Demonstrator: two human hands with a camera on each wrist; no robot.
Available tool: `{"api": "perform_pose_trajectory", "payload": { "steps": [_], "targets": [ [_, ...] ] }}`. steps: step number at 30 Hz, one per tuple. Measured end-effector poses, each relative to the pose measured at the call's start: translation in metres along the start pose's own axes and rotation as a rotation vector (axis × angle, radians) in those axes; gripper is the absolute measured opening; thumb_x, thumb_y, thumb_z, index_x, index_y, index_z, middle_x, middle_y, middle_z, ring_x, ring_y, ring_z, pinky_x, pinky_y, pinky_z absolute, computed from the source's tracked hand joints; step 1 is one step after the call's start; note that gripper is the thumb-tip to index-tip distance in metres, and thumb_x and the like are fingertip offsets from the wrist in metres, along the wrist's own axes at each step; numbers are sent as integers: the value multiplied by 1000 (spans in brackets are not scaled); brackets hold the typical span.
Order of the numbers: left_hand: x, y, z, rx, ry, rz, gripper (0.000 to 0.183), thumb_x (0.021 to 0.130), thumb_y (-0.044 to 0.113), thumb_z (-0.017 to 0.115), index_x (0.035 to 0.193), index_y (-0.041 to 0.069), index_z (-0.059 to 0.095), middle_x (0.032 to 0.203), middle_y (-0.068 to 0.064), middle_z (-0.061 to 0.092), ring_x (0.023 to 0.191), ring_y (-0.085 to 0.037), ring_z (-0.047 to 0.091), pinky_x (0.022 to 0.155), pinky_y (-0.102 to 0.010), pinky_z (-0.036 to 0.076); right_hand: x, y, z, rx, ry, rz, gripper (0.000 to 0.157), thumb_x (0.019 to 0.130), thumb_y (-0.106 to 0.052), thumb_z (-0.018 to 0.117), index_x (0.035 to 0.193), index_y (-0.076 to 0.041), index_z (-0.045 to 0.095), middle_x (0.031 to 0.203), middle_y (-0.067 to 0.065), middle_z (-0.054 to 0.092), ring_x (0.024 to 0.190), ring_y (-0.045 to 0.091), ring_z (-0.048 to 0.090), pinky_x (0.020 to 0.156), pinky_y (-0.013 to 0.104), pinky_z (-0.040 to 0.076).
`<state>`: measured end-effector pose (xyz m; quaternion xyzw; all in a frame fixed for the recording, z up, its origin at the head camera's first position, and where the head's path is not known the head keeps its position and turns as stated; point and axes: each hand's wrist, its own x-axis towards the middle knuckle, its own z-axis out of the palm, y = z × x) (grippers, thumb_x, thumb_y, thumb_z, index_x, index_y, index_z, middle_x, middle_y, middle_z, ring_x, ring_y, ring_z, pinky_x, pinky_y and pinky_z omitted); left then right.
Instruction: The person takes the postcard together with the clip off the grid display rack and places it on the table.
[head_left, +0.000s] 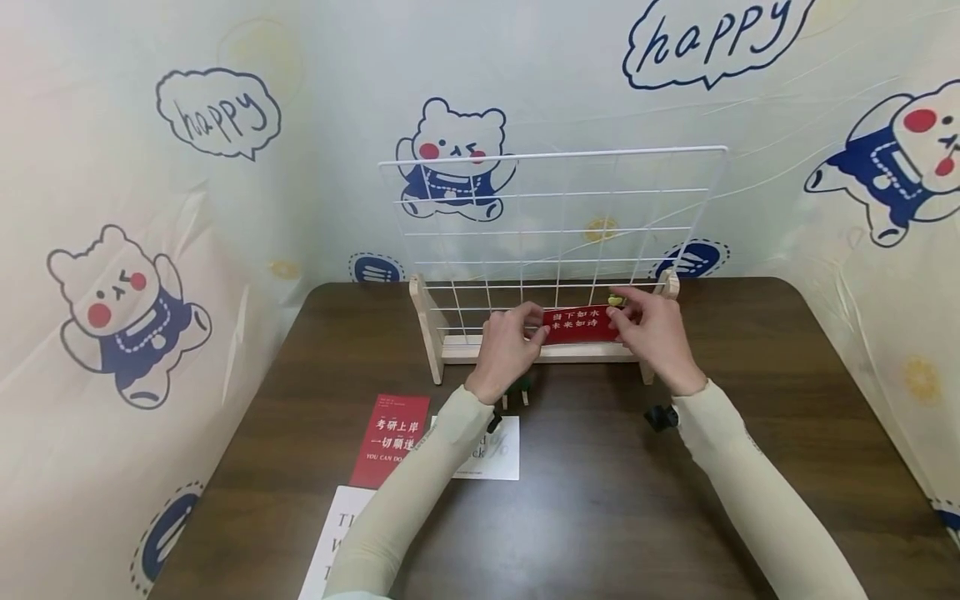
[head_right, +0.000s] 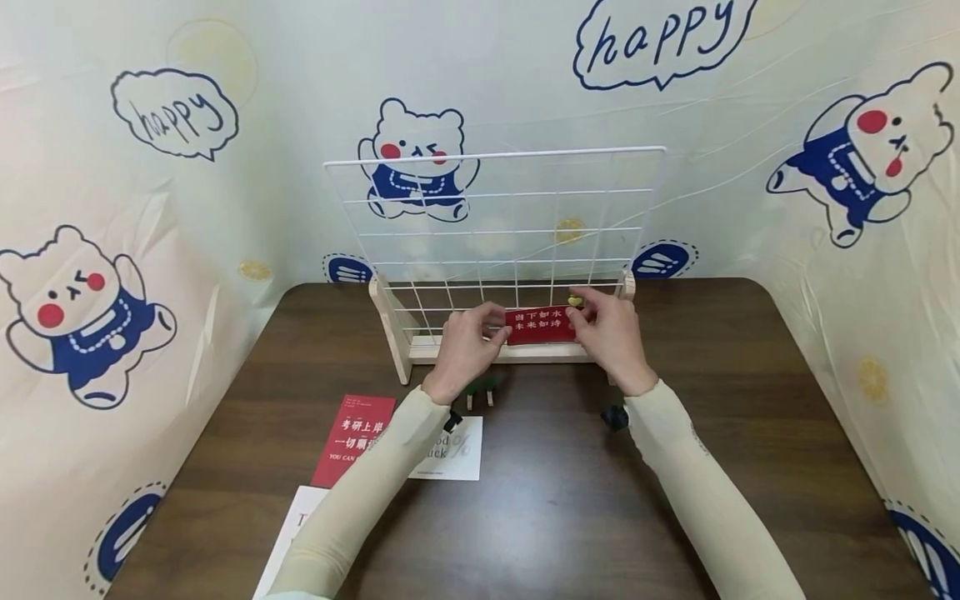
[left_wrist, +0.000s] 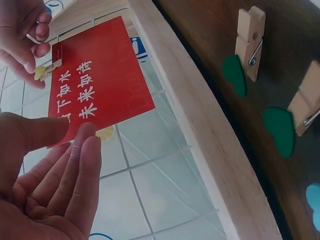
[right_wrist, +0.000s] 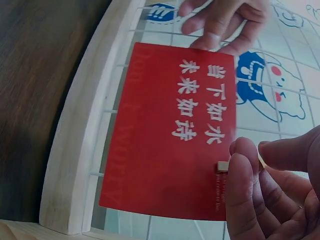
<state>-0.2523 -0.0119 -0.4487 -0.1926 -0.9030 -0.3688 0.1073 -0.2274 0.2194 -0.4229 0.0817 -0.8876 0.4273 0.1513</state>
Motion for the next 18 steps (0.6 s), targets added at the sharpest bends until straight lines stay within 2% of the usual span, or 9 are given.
{"api": "perform_pose_trajectory", "payload": {
  "steps": [5, 14, 18],
  "targets": [
    [4, -3, 3, 57, 31, 27, 16, 91, 21, 65, 102, 12, 73, 91, 0, 76, 73, -6, 69, 59, -17, 51, 3, 3, 5, -62, 55, -43, 27, 93, -10, 61, 118, -6, 68, 72, 13, 71, 45, 4, 57, 40, 21, 43],
    [9, -1, 2, 81, 23, 18, 17, 92, 20, 65, 104, 11, 74, 95, -3, 76, 77, -9, 70, 64, -20, 56, 7, 7, 7, -119, 110, -79, 18, 93, -10, 62, 107, -5, 72, 75, 12, 72, 50, 13, 60, 45, 20, 44],
    [10, -1, 1, 95, 20, 23, 17, 92, 20, 65, 103, 12, 74, 93, -2, 76, 77, -8, 69, 66, -20, 55, 8, 7, 7, -99, 124, -87, 17, 92, -8, 64, 104, -3, 73, 75, 12, 72, 49, 11, 59, 47, 15, 45]
  ]
}}
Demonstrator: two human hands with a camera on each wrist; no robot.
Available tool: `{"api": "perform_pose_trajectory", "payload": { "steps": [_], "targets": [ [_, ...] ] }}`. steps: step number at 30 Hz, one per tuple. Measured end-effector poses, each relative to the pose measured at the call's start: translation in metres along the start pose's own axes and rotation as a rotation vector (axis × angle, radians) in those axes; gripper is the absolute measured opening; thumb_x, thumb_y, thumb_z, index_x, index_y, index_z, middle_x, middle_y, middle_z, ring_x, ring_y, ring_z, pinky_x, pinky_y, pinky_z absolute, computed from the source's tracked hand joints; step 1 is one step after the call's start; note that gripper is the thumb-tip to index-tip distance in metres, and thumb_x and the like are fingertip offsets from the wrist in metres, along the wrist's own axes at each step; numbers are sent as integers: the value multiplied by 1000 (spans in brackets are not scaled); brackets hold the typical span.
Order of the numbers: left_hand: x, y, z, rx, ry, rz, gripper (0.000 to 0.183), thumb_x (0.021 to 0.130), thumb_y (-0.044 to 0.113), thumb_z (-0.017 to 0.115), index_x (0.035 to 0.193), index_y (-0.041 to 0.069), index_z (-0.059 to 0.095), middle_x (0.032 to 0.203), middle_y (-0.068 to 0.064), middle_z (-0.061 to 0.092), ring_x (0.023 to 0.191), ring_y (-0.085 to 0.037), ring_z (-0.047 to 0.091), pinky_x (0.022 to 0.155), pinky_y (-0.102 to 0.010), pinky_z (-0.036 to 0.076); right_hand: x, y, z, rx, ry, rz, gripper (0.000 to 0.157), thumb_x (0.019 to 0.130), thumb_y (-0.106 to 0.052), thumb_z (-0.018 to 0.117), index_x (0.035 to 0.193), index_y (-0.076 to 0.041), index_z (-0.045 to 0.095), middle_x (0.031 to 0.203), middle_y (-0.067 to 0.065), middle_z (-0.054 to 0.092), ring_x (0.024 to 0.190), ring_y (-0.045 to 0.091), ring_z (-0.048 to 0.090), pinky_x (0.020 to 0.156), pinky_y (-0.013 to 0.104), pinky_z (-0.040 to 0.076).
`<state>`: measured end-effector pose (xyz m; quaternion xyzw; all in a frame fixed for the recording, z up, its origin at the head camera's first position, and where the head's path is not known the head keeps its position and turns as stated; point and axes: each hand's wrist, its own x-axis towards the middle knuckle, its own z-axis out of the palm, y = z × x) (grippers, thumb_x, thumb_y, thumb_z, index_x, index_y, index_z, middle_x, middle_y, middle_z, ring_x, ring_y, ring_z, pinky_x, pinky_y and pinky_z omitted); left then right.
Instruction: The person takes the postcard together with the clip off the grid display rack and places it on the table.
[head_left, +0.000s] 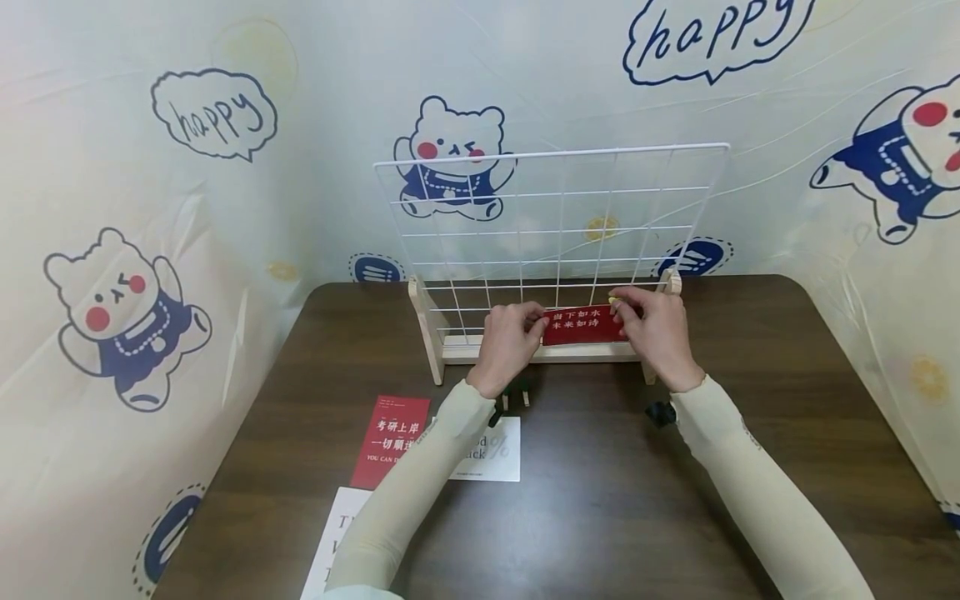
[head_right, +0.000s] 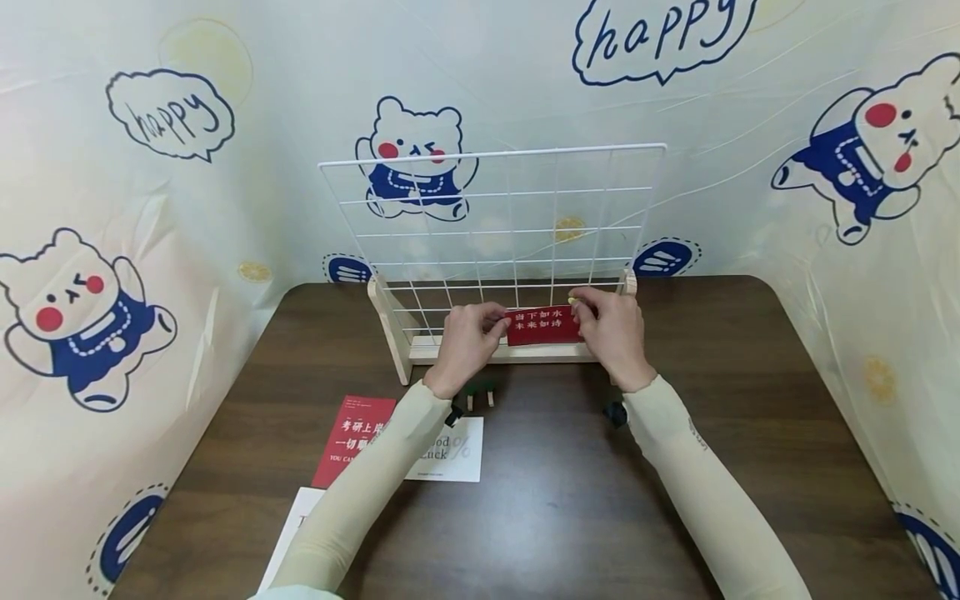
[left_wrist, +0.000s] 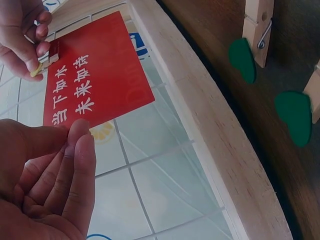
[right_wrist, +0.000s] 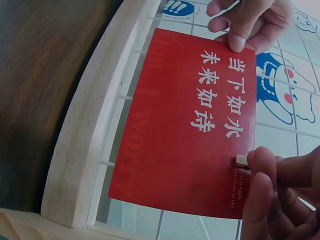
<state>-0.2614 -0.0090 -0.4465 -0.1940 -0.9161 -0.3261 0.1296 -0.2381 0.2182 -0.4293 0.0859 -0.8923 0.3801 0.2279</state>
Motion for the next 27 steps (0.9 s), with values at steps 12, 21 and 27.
{"api": "perform_pose_trajectory", "payload": {
  "steps": [12, 21, 27],
  "targets": [
    [-6, 0, -8, -12, -16, -17, 16, 92, 21, 66, 103, 13, 73, 92, -1, 75, 71, -7, 66, 56, -17, 50, -4, -9, -2, 138, 43, -8, 17, 92, -8, 63, 106, -2, 72, 79, 15, 72, 53, 22, 64, 51, 8, 46],
    [-24, 1, -37, -32, -53, -23, 15, 92, 21, 66, 103, 13, 73, 93, -1, 76, 63, -4, 63, 54, -18, 48, -14, -24, -7, 173, -6, -20, 21, 92, -10, 64, 112, -8, 70, 82, 11, 71, 56, 17, 62, 52, 13, 49],
    [-42, 1, -59, -73, -127, -103, 17, 90, 20, 68, 105, 11, 72, 95, -3, 75, 69, -10, 71, 61, -20, 55, -18, -28, -13, 139, 3, -42, 20, 91, -12, 66, 110, -9, 72, 88, 7, 72, 65, 12, 55, 56, 14, 45]
  ]
}}
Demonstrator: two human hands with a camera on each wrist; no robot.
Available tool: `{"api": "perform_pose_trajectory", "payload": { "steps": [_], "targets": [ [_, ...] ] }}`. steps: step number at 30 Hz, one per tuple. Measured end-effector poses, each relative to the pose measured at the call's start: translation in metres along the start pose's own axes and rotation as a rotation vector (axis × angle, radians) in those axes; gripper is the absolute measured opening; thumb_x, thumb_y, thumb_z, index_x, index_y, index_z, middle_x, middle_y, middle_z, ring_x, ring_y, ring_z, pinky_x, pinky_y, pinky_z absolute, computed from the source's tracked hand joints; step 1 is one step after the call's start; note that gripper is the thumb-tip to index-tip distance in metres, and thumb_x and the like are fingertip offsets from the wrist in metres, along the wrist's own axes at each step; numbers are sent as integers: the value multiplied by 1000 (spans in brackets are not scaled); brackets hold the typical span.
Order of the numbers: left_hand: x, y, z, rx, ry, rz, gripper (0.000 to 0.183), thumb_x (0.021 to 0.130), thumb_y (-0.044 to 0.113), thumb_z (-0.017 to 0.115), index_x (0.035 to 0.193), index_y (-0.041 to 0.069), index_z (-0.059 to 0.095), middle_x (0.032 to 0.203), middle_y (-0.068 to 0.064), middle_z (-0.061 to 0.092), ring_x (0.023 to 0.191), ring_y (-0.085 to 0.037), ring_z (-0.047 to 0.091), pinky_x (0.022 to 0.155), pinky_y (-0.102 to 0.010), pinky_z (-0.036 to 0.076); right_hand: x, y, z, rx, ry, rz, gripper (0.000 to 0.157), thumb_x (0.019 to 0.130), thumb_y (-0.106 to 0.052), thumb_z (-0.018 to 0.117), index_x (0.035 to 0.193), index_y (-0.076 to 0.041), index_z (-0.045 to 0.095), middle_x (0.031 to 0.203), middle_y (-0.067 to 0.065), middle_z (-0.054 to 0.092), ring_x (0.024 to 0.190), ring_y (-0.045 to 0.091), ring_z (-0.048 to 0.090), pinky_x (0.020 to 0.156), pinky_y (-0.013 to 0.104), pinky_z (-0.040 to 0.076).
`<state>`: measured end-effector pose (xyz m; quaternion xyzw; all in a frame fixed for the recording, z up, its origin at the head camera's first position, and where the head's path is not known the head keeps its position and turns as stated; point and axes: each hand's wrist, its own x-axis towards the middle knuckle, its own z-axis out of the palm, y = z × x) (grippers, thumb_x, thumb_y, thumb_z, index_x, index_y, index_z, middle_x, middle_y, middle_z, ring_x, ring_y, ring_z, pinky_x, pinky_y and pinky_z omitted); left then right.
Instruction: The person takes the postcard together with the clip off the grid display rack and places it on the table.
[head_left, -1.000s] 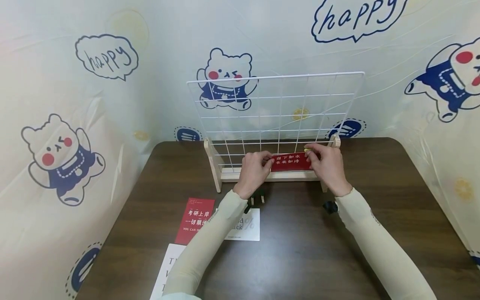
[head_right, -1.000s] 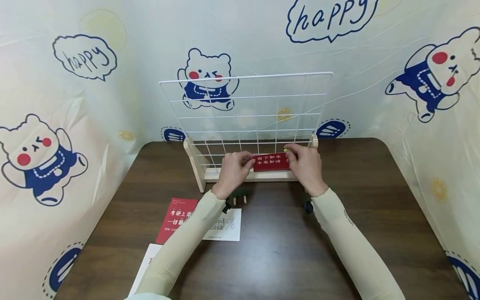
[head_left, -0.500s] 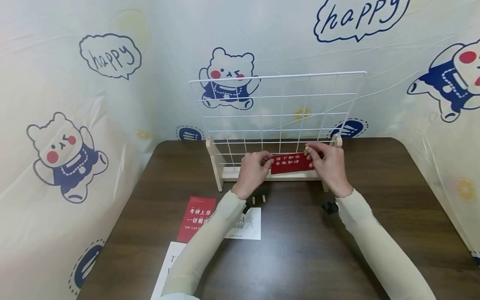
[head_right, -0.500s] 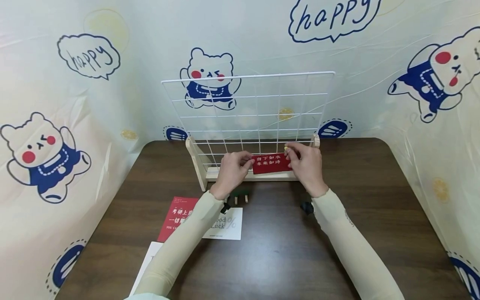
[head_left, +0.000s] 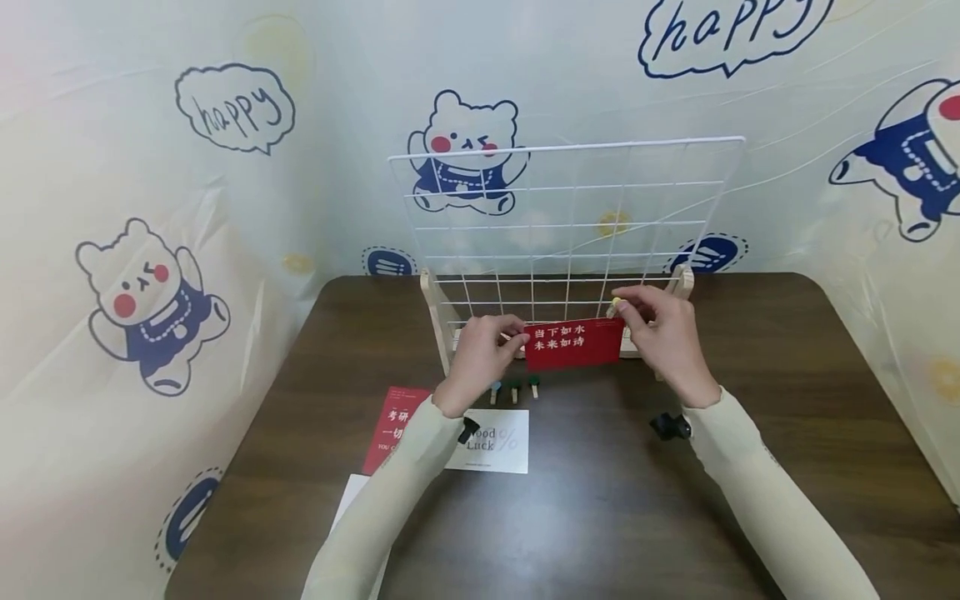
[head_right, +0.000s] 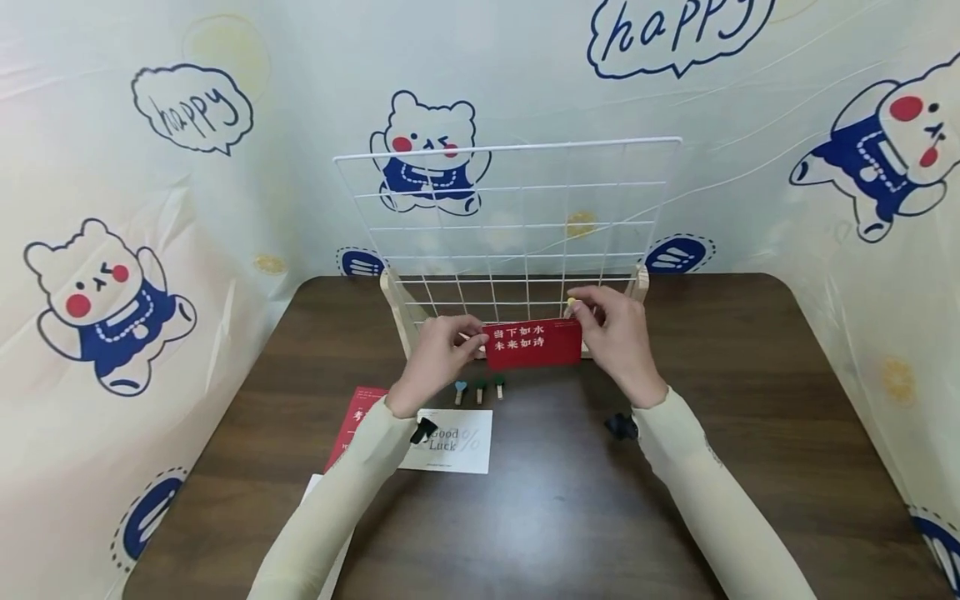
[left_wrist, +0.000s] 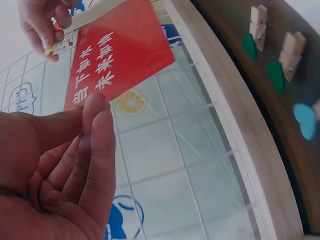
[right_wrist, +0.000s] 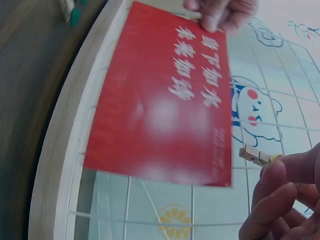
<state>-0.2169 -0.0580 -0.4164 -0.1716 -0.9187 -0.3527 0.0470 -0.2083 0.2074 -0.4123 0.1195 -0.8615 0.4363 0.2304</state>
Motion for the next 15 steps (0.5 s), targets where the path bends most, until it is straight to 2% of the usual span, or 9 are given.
{"api": "perform_pose_trajectory", "payload": {
  "steps": [5, 9, 13, 15],
  "targets": [
    [-17, -7, -15, -53, -51, -40, 16, 89, 16, 70, 103, 9, 72, 92, -6, 74, 65, -15, 70, 58, -21, 55, 1, 1, 2, 16, -45, 18, 18, 91, -11, 65, 108, -11, 72, 78, 5, 65, 59, 12, 51, 51, 20, 42],
    [-33, -14, -23, -51, -92, -64, 12, 88, 16, 71, 98, 11, 73, 86, -4, 74, 64, -14, 69, 59, -20, 55, -3, 8, 11, 36, -132, 40, 19, 92, -9, 64, 109, -7, 71, 80, 10, 70, 56, 14, 57, 47, 22, 43],
    [-51, -19, -31, -91, -147, -142, 11, 87, 15, 72, 97, 12, 72, 83, -3, 73, 65, -16, 70, 62, -23, 57, -9, 16, 25, 32, -214, 44, 20, 93, -9, 62, 111, -4, 70, 86, 15, 71, 56, 17, 58, 46, 23, 42],
    [-60, -22, -33, -99, -172, -172, 12, 87, 15, 73, 98, 12, 72, 84, -3, 73, 65, -16, 70, 63, -23, 57, -12, 18, 34, 23, -251, 61, 21, 93, -10, 62, 111, -4, 70, 84, 14, 71, 55, 17, 57, 45, 24, 42]
  ]
}}
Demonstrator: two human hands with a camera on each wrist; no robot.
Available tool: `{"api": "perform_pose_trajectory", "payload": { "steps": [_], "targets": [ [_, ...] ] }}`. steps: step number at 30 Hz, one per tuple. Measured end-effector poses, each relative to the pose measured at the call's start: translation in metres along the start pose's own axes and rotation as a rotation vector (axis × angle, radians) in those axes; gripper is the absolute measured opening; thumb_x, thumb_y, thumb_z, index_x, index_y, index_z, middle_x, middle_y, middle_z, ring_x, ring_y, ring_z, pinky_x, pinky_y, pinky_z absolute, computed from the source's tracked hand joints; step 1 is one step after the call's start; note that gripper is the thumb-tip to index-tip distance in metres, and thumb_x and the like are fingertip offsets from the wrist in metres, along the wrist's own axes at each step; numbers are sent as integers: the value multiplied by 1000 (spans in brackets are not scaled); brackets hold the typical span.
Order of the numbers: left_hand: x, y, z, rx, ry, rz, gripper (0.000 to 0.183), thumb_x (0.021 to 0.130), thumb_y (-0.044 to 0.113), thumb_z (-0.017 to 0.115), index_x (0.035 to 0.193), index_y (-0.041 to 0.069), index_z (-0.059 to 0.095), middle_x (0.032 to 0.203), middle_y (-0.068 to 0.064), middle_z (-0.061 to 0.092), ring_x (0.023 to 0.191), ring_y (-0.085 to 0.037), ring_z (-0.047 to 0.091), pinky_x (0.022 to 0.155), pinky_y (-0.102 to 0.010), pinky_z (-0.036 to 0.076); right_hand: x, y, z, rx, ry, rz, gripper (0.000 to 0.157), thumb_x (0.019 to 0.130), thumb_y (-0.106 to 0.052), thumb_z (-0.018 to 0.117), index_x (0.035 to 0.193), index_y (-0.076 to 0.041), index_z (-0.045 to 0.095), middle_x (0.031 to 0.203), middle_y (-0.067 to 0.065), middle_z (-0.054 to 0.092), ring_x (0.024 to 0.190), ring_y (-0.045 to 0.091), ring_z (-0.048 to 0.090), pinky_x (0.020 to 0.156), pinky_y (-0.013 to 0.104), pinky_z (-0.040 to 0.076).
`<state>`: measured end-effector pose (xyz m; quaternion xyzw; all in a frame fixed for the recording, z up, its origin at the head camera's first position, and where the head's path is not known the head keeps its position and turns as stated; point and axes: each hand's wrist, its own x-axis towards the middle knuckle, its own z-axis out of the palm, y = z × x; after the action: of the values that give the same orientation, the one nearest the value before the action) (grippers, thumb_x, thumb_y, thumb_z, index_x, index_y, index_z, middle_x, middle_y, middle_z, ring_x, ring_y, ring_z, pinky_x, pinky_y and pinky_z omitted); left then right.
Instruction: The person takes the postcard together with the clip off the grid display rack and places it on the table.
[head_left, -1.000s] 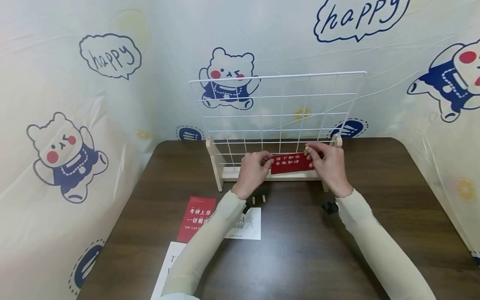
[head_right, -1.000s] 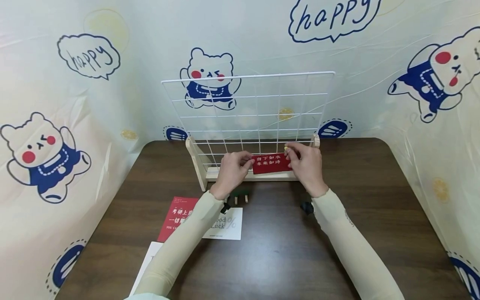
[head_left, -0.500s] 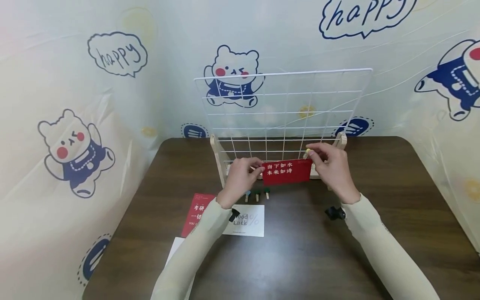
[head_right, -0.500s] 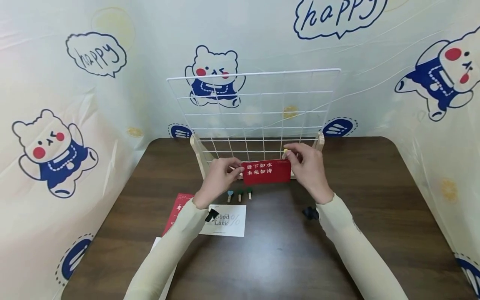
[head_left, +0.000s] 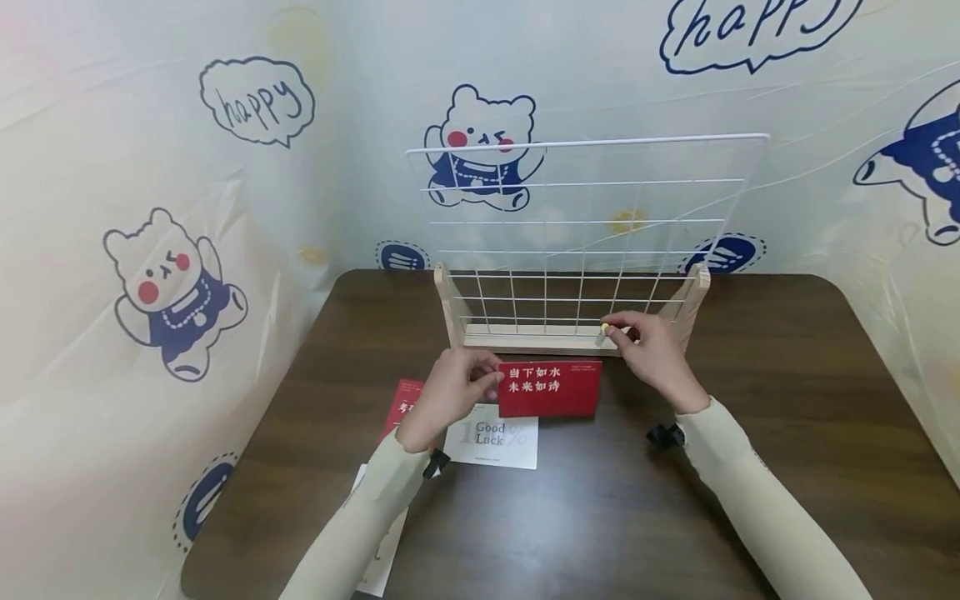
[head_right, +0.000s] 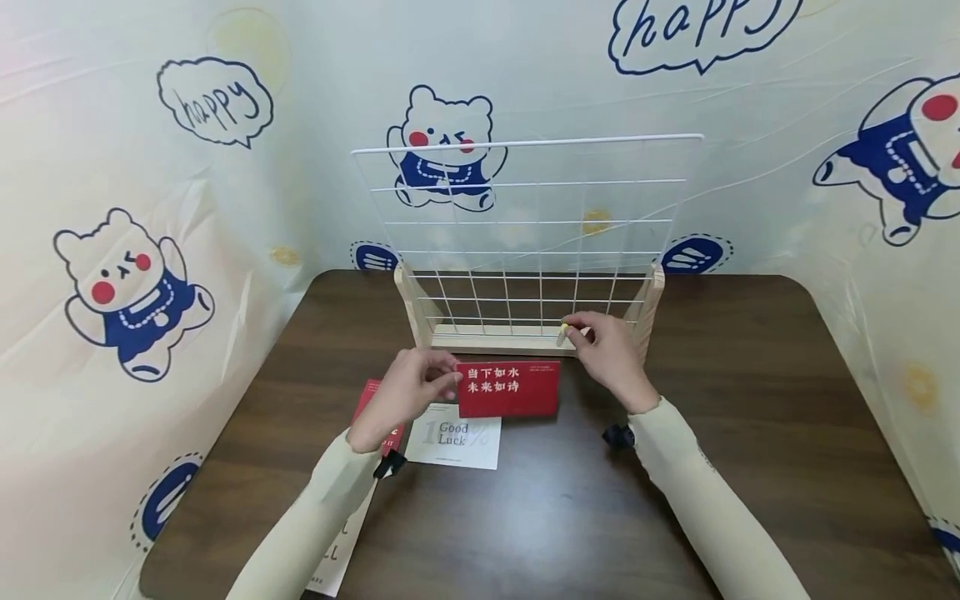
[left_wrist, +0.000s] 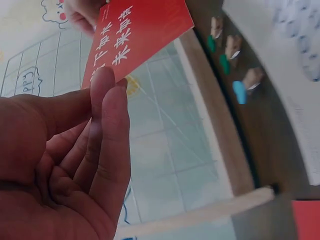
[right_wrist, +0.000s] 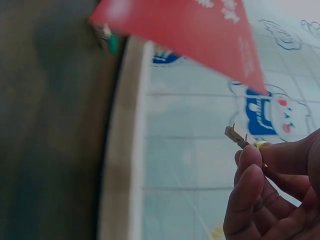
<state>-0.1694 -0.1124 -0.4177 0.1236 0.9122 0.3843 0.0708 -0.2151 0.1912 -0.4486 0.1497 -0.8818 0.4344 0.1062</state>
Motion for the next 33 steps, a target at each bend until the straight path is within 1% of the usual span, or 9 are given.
{"api": "perform_pose_trajectory", "payload": {
  "steps": [2, 6, 9, 11, 13, 17, 23, 28, 33],
  "targets": [
    [-8, -4, -1, 7, -16, -28, 14, 86, 16, 73, 100, 13, 72, 86, -2, 73, 65, -12, 69, 64, -22, 57, -1, 2, 10, -2, -42, 29, 21, 93, -11, 62, 111, -5, 71, 83, 13, 71, 55, 17, 58, 45, 25, 42],
    [-20, -12, -2, 5, -51, -45, 17, 85, 17, 74, 101, 12, 72, 87, -4, 74, 64, -9, 68, 62, -21, 57, -2, 7, 29, 30, -167, 97, 21, 93, -10, 61, 111, -3, 71, 75, 14, 70, 56, 23, 63, 45, 27, 46],
    [-28, -18, -3, -16, -85, -64, 17, 84, 16, 75, 100, 11, 72, 86, -4, 73, 65, -15, 69, 61, -23, 57, -3, 10, 41, 52, -273, 145, 21, 94, -9, 60, 111, -1, 70, 71, 14, 69, 58, 25, 64, 47, 28, 48],
    [-34, -22, -3, -37, -108, -89, 17, 84, 16, 75, 100, 11, 72, 86, -4, 72, 66, -20, 70, 61, -24, 58, -3, 12, 49, 53, -327, 172, 21, 94, -10, 60, 110, -1, 70, 71, 13, 69, 58, 23, 64, 48, 28, 50],
    [-40, -28, -3, -49, -132, -115, 17, 84, 16, 76, 100, 12, 72, 86, -3, 72, 67, -21, 70, 62, -24, 58, -4, 15, 55, 51, -373, 193, 20, 94, -10, 59, 109, -1, 70, 74, 13, 69, 58, 20, 63, 50, 29, 51],
    [-55, -40, -2, -62, -175, -156, 19, 84, 19, 76, 101, 12, 71, 87, -2, 71, 64, -16, 68, 61, -25, 58, -3, 19, 65, 61, -438, 222, 20, 95, -10, 57, 108, -2, 71, 79, 12, 69, 59, 16, 61, 52, 29, 52],
    [-77, -55, 1, -154, -247, -235, 19, 85, 18, 74, 101, 9, 69, 84, -4, 70, 64, -17, 68, 61, -28, 58, 0, 21, 74, 62, -472, 254, 20, 97, -12, 56, 108, -5, 71, 81, 10, 68, 60, 15, 60, 52, 29, 52],
    [-91, -67, 1, -188, -292, -256, 17, 86, 15, 72, 99, 4, 69, 79, -7, 71, 60, -16, 65, 58, -28, 58, 2, 20, 77, 35, -466, 248, 19, 96, -12, 58, 105, -6, 72, 83, 10, 67, 57, 14, 59, 50, 28, 52],
    [-102, -74, -1, -183, -308, -267, 14, 87, 11, 71, 96, 1, 69, 76, -8, 71, 59, -15, 64, 56, -28, 57, 4, 17, 78, 1, -459, 243, 19, 96, -13, 58, 105, -7, 72, 81, 10, 67, 54, 14, 57, 49, 29, 51]
  ]
}}
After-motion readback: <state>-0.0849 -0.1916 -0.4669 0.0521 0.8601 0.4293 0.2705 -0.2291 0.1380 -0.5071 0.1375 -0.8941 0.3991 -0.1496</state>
